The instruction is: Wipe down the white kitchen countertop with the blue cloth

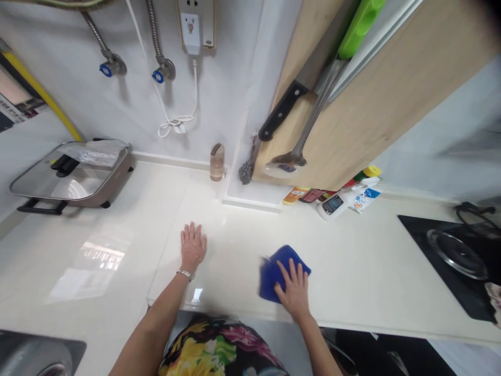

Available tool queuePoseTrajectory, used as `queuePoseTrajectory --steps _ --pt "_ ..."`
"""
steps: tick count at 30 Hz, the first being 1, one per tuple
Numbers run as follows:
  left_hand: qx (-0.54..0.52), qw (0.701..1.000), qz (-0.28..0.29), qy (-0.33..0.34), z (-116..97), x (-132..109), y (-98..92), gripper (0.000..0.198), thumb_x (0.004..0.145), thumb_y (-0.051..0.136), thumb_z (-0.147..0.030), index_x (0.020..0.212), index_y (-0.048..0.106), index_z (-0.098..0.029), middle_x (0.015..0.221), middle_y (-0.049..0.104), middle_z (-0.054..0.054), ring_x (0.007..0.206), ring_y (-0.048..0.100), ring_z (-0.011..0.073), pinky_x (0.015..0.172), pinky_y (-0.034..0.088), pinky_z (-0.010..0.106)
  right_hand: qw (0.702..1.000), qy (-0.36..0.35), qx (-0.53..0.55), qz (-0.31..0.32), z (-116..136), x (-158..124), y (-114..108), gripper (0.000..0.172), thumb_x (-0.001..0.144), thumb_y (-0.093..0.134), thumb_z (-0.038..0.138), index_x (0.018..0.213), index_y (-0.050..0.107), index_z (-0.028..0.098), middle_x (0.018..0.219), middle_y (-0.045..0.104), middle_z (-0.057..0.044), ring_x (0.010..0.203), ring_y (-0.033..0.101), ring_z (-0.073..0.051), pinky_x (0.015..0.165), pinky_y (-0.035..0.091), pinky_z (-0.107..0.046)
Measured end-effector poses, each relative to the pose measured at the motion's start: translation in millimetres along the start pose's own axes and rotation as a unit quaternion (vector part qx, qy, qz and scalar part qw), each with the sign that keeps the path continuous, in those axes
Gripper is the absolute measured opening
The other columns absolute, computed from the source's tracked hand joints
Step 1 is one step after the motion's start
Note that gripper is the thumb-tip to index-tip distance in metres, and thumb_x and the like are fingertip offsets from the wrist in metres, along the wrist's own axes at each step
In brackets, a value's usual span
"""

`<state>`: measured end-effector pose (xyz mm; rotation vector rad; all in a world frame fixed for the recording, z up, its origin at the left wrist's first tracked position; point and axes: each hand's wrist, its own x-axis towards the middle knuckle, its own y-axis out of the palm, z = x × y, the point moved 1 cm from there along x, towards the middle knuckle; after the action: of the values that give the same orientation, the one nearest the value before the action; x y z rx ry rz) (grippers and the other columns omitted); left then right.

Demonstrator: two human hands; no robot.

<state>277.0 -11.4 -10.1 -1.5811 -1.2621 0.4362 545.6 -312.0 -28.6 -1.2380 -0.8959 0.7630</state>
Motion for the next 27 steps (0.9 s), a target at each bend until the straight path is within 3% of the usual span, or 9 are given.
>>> queuePoseTrajectory --steps 2,5,10,14,18,21,24,27 --pt "-0.009 1.000 0.004 0.000 0.7 -0.9 -0.1 0.053 0.101 0.035 -0.039 0.144 0.052 -0.012 0.160 0.037 0.021 0.155 0.016 0.0349 0.122 0.023 0.066 0.999 0.047 -0.011 -0.010 -10.6 -7.2 3.2 0.065 0.092 0.042 0.043 0.155 0.037 0.028 0.169 0.015 -0.008 0.154 0.010 -0.041 0.116 0.027 -0.068" --pt "-0.022 1.000 0.021 -0.001 3.8 -3.4 0.0 0.052 0.100 0.038 -0.039 0.143 0.052 -0.013 0.161 0.035 0.020 0.155 0.017 0.0352 0.122 0.022 0.066 0.994 0.105 -0.028 -0.029 -1.7 -9.1 11.0 0.067 0.092 0.037 0.045 0.155 0.036 0.022 0.168 0.017 -0.015 0.153 0.008 -0.046 0.113 0.025 -0.074" --pt "-0.032 0.998 0.054 0.014 14.5 -10.4 0.7 0.048 0.096 0.047 -0.034 0.139 0.056 -0.016 0.161 0.036 0.017 0.155 0.019 0.0356 0.122 0.024 0.064 0.984 0.167 -0.034 -0.056 44.0 6.8 22.1 0.070 0.093 0.035 0.046 0.155 0.034 0.015 0.165 0.015 -0.026 0.149 0.005 -0.055 0.101 0.024 -0.086" --pt "-0.064 0.993 0.089 0.042 14.0 -18.2 2.9 0.045 0.097 0.045 -0.034 0.137 0.058 -0.017 0.159 0.041 0.016 0.154 0.024 0.0342 0.122 0.027 0.063 0.983 0.173 -0.022 -0.056 85.5 31.7 23.1 0.070 0.092 0.035 0.044 0.154 0.036 0.011 0.164 0.011 -0.029 0.148 0.003 -0.058 0.101 0.020 -0.087" --pt "-0.109 0.975 0.142 0.130 -6.6 -24.5 7.8 0.051 0.100 0.039 -0.034 0.146 0.048 -0.014 0.156 0.046 0.016 0.152 0.030 0.0284 0.123 0.030 0.054 0.987 0.162 -0.003 -0.002 138.8 63.4 22.0 0.073 0.090 0.041 0.043 0.156 0.032 0.013 0.165 0.010 -0.029 0.148 0.007 -0.056 0.101 0.012 -0.089" --pt "-0.128 0.961 0.168 0.178 -25.2 -24.8 10.5 0.058 0.101 0.038 -0.037 0.153 0.036 -0.012 0.156 0.045 0.017 0.151 0.032 0.0268 0.123 0.033 0.051 0.992 0.116 0.013 0.042 169.9 80.2 22.6 0.078 0.090 0.048 0.047 0.158 0.026 0.016 0.166 0.009 -0.027 0.149 0.008 -0.056 0.104 0.009 -0.087" --pt "-0.126 0.958 0.168 0.196 -37.4 -22.8 10.0 0.059 0.100 0.039 -0.037 0.155 0.034 -0.014 0.155 0.046 0.016 0.149 0.035 0.0281 0.123 0.032 0.051 0.996 0.050 0.051 0.058 170.6 81.1 20.8 0.076 0.091 0.049 0.052 0.158 0.030 0.022 0.168 0.011 -0.020 0.151 0.005 -0.053 0.111 0.014 -0.081" --pt "-0.114 0.963 0.151 0.191 -45.1 -21.8 8.5 0.057 0.100 0.039 -0.037 0.154 0.037 -0.018 0.151 0.050 0.015 0.143 0.042 0.0295 0.119 0.036 0.050 0.994 -0.003 0.097 0.053 145.0 70.1 14.8 0.058 0.098 0.035 0.042 0.154 0.038 0.025 0.167 0.021 -0.012 0.155 0.010 -0.038 0.119 0.023 -0.066"
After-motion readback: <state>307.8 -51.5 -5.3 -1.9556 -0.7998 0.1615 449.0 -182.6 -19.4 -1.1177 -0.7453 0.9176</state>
